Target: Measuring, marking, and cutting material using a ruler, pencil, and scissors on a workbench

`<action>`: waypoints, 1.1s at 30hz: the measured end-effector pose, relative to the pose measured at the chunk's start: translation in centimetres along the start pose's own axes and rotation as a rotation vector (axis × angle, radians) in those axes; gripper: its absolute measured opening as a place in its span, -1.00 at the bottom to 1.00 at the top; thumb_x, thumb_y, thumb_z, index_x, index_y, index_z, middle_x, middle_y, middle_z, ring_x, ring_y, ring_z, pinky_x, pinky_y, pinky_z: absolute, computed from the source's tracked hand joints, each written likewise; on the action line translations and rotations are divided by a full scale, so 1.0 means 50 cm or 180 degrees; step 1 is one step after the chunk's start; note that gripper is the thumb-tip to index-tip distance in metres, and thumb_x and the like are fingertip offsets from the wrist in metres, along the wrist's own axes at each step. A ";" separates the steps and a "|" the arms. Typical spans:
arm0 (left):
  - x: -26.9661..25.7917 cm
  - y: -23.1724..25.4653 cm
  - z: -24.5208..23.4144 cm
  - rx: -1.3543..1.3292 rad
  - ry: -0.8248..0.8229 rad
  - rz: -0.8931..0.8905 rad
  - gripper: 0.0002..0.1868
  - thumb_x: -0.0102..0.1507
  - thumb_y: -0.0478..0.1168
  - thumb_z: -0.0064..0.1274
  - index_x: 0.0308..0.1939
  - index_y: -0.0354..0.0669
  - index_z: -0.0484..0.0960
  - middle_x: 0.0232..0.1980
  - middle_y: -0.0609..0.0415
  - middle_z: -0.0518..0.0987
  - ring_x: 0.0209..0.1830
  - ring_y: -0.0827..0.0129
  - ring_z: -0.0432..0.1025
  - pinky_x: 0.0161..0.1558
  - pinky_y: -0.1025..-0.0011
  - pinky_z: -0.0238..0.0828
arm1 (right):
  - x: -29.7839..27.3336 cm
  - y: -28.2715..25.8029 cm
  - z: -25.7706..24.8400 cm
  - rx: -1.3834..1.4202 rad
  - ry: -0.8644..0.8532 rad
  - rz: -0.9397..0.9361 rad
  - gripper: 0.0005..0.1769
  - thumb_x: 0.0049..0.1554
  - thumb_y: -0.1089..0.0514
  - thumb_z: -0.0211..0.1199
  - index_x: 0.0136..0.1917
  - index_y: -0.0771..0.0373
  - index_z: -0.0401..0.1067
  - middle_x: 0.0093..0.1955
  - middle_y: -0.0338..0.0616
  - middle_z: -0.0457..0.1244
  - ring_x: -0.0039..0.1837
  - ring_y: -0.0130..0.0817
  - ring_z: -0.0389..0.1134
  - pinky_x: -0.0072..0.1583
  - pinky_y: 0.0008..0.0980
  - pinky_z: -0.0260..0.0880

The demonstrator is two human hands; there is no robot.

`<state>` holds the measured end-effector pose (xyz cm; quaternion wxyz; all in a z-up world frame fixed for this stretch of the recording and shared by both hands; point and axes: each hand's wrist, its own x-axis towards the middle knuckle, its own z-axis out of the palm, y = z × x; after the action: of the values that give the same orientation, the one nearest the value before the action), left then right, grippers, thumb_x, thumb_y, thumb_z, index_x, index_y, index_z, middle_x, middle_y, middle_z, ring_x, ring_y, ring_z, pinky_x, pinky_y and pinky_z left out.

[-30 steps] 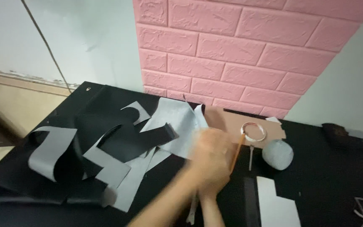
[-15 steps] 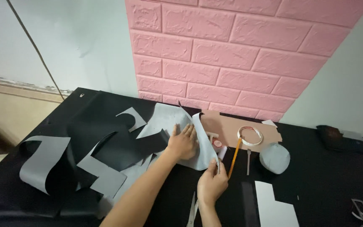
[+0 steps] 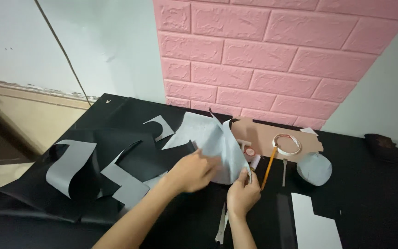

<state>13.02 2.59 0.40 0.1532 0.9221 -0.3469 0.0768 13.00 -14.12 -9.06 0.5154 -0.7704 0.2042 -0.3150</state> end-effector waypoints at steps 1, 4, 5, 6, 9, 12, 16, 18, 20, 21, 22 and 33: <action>0.026 -0.023 0.035 0.0005 0.0004 -0.0005 -0.76 0.37 -0.15 -0.29 -0.27 -0.14 0.45 -0.34 -0.17 0.63 -0.31 -0.25 0.52 0.30 -0.09 0.17 | 0.000 0.000 0.001 0.0005 -0.0005 -0.0004 -0.69 0.26 0.03 0.14 0.04 0.23 0.59 -0.08 0.05 0.45 0.00 0.02 0.48 0.06 -0.09 0.37; 0.095 -0.075 0.130 0.0398 0.0191 0.0027 -0.41 0.45 0.01 -0.46 0.36 -0.36 0.37 0.47 -0.37 0.33 0.57 0.06 0.16 0.37 -0.33 0.01 | 0.008 0.009 0.006 0.0123 -0.0021 0.0115 -0.70 0.26 0.07 0.15 0.10 0.26 0.59 -0.02 0.06 0.46 0.05 -0.03 0.49 0.11 -0.13 0.39; 0.107 -0.081 0.154 0.0342 -0.0070 -0.0310 -0.28 0.43 0.14 -0.60 0.46 -0.32 0.23 0.55 -0.23 0.23 0.61 0.14 0.05 0.45 -0.25 -0.20 | 0.012 0.017 0.007 0.0056 0.0016 -0.0017 -0.71 0.26 0.08 0.14 0.08 0.26 0.59 -0.03 0.06 0.45 0.03 0.01 0.48 0.08 -0.09 0.38; 0.119 -0.087 0.179 0.0278 -0.0331 -0.0657 -0.15 0.41 0.27 -0.75 0.56 -0.28 0.10 0.63 -0.09 0.13 0.66 0.22 -0.06 0.53 -0.17 -0.41 | 0.016 0.025 0.009 -0.0016 0.0042 -0.0152 -0.72 0.26 0.08 0.13 0.06 0.25 0.58 -0.04 0.07 0.45 0.01 0.05 0.47 0.06 -0.05 0.37; 0.042 -0.027 0.131 0.0400 -0.0214 -0.0364 -0.13 0.42 0.31 -0.71 0.51 -0.31 0.21 0.55 -0.14 0.25 0.62 0.20 0.01 0.54 -0.12 -0.47 | 0.010 0.006 0.002 -0.0060 0.0042 -0.0011 -0.72 0.26 0.07 0.15 0.04 0.26 0.59 -0.08 0.09 0.45 0.00 0.10 0.46 0.06 -0.03 0.36; -0.073 0.036 0.050 -0.0331 -0.0799 -0.0110 -0.14 0.44 0.25 -0.63 0.55 -0.42 0.05 0.60 -0.32 0.09 0.62 0.07 -0.01 0.52 -0.09 -0.37 | 0.012 0.014 0.007 0.0080 0.0028 -0.0064 -0.73 0.26 0.11 0.14 0.06 0.27 0.58 -0.07 0.10 0.45 0.02 0.04 0.48 0.07 -0.08 0.38; -0.125 0.083 -0.053 -0.0161 -0.0847 -0.0514 -0.39 0.44 0.19 -0.28 -0.35 -0.16 0.69 -0.32 -0.22 0.64 -0.05 -0.24 0.44 -0.10 -0.09 0.35 | 0.008 0.014 0.007 -0.0039 0.0004 -0.0034 -0.69 0.25 0.07 0.13 0.09 0.26 0.58 -0.04 0.11 0.44 0.04 0.13 0.46 0.06 -0.01 0.35; -0.089 0.067 -0.045 -0.0324 0.0058 -0.0379 -0.49 0.47 0.10 -0.42 0.08 -0.14 0.55 0.00 -0.16 0.65 0.04 -0.18 0.52 0.40 -0.14 0.11 | 0.008 0.024 0.011 0.0017 0.0022 -0.0354 -0.73 0.26 0.12 0.13 0.08 0.28 0.57 -0.07 0.11 0.44 0.00 0.07 0.47 0.03 -0.05 0.35; -0.032 0.030 0.028 -0.0359 0.0015 -0.0523 -0.41 0.45 0.15 -0.50 0.32 -0.18 0.33 0.31 -0.20 0.39 0.34 -0.07 0.24 0.44 -0.16 -0.06 | 0.008 0.029 0.011 0.0109 0.0016 -0.0340 -0.72 0.27 0.13 0.13 0.10 0.31 0.57 -0.04 0.13 0.44 0.03 0.04 0.48 0.05 -0.08 0.37; -0.002 0.011 0.065 -0.0395 -0.0011 -0.0667 -0.25 0.44 0.19 -0.57 0.56 -0.22 0.12 0.61 -0.23 0.12 0.64 0.05 -0.03 0.48 -0.19 -0.24 | 0.009 0.032 0.012 0.0202 0.0012 -0.0342 -0.71 0.28 0.15 0.13 0.12 0.33 0.57 -0.01 0.14 0.44 0.05 0.00 0.49 0.08 -0.11 0.40; 0.002 0.008 0.108 -0.0394 -0.0014 -0.0678 -0.25 0.44 0.19 -0.57 0.56 -0.22 0.12 0.61 -0.23 0.12 0.64 0.05 -0.03 0.48 -0.19 -0.24 | 0.007 0.031 0.009 0.0203 0.0001 -0.0339 -0.71 0.28 0.15 0.13 0.12 0.33 0.57 -0.01 0.14 0.44 0.05 0.00 0.49 0.08 -0.11 0.40; -0.420 0.118 -0.017 -0.0353 -0.1409 -0.0169 -0.17 0.47 0.27 -0.58 0.64 -0.24 -0.12 0.69 -0.16 -0.14 0.66 0.07 -0.22 0.47 -0.02 -0.35 | 0.018 0.029 0.008 -0.0272 0.0034 -0.0241 -0.67 0.24 0.06 0.13 0.12 0.27 0.58 -0.07 0.24 0.41 0.01 0.34 0.39 0.04 0.15 0.29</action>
<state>-6.63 11.63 -2.65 0.1257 0.9154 -0.3514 -0.1507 13.95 -14.97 -10.27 0.4686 -0.7972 0.1909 -0.3293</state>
